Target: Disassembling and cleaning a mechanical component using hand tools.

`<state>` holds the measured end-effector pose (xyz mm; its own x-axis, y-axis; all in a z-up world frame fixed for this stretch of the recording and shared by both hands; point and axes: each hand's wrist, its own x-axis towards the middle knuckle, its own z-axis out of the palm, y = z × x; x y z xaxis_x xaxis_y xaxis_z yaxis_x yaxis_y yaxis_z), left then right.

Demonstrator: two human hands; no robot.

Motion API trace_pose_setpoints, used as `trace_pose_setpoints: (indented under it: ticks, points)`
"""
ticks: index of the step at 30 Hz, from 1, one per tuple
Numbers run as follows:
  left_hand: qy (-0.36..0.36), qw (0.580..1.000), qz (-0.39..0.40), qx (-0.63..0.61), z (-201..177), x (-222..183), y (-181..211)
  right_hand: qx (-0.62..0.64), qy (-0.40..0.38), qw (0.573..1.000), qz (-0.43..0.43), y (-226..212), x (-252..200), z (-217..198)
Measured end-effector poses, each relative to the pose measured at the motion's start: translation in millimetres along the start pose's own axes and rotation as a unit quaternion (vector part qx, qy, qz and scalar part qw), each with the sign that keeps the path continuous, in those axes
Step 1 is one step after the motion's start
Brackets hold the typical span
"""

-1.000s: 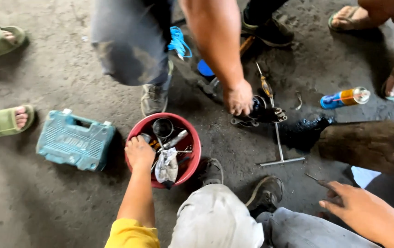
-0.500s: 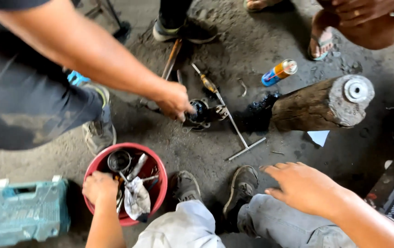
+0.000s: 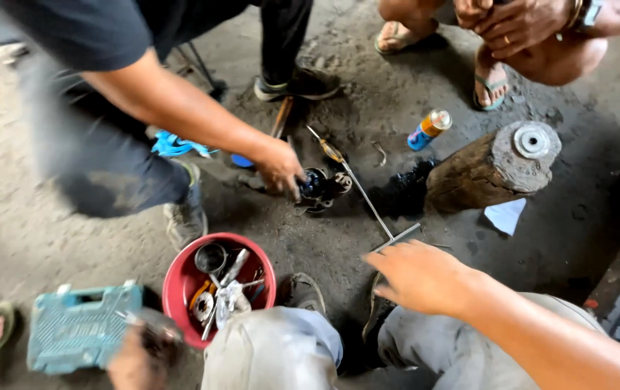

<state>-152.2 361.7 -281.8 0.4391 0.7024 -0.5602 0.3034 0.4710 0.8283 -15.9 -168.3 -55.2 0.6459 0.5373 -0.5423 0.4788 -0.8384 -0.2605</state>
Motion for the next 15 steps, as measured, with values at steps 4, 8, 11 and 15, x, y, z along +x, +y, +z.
trace_pose_setpoints:
  ticks: [4,8,11,15]
  points:
    - [-0.106,0.985,0.128,-0.052,66,-127,127,0.024,0.199,0.971,-0.129,-40,-1,-32]
    - [-0.294,0.931,0.138,-0.168,148,-235,189,0.247,0.271,0.917,-0.155,-78,-11,-52]
    - [-0.347,0.918,0.058,-0.181,210,-277,182,0.316,0.340,0.871,-0.160,-88,-9,-62]
    - [-0.364,0.908,-0.114,-0.171,252,-316,160,0.314,0.422,0.834,-0.166,-86,-8,-64]
